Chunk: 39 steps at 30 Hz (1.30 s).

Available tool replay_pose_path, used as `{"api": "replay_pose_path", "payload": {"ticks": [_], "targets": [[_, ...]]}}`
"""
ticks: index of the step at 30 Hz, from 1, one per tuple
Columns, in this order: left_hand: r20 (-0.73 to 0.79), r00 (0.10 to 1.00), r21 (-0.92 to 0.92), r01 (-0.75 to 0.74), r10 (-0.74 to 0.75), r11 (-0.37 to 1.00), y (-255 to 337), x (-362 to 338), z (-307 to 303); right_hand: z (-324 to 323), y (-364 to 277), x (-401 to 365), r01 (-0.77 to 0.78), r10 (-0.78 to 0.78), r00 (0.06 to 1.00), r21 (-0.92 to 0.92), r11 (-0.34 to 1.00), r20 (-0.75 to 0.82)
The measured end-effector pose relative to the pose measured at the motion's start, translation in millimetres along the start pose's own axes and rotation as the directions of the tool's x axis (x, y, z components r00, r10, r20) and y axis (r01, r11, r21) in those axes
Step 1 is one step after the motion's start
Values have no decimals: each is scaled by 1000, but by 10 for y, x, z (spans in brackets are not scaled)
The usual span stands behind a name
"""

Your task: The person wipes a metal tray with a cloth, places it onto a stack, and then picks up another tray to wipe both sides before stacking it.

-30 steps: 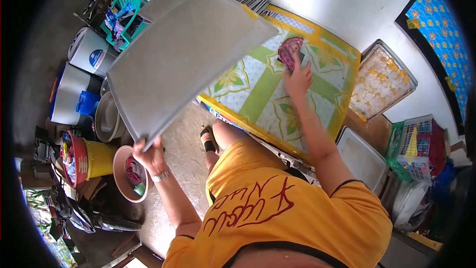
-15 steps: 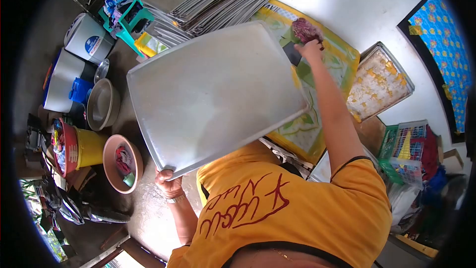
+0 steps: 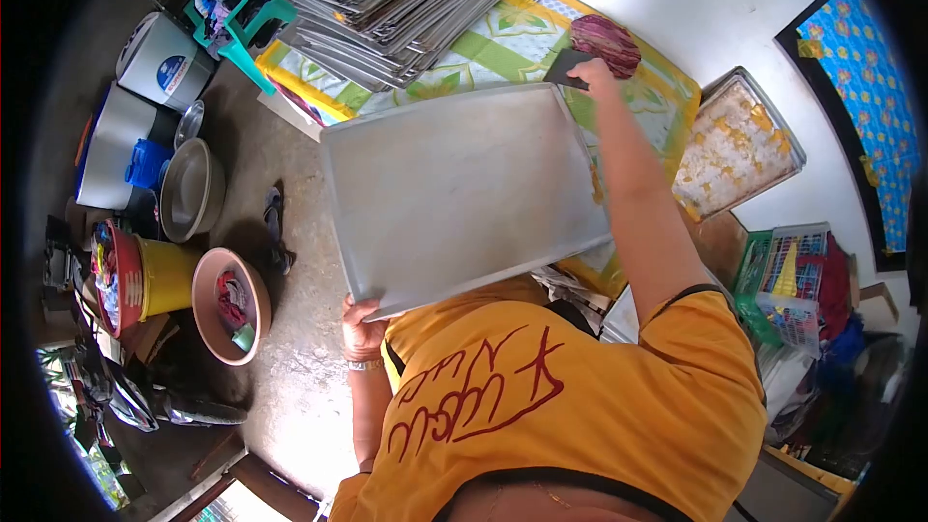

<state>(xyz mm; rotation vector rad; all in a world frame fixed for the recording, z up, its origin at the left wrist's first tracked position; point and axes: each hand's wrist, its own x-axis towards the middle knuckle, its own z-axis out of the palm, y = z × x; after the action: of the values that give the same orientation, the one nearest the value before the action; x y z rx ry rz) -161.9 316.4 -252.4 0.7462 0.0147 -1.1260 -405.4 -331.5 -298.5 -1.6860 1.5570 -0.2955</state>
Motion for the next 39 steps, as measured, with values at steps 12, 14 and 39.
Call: {"api": "replay_pose_path", "payload": {"ticks": [12, 14, 39], "targets": [[156, 987, 679, -90, -24, 729, -289, 767, -151, -920, 710, -1091, -3, -100, 889, -224, 975, -447], [121, 992, 637, -113, 45, 763, -234, 806, 53, -976, 569, -1985, -101, -14, 911, -257, 961, -412], [73, 996, 483, -84, 55, 872, -239, 993, 134, 260, -113, -2295, -228, 53, 918, -414, 881, -393]]}}
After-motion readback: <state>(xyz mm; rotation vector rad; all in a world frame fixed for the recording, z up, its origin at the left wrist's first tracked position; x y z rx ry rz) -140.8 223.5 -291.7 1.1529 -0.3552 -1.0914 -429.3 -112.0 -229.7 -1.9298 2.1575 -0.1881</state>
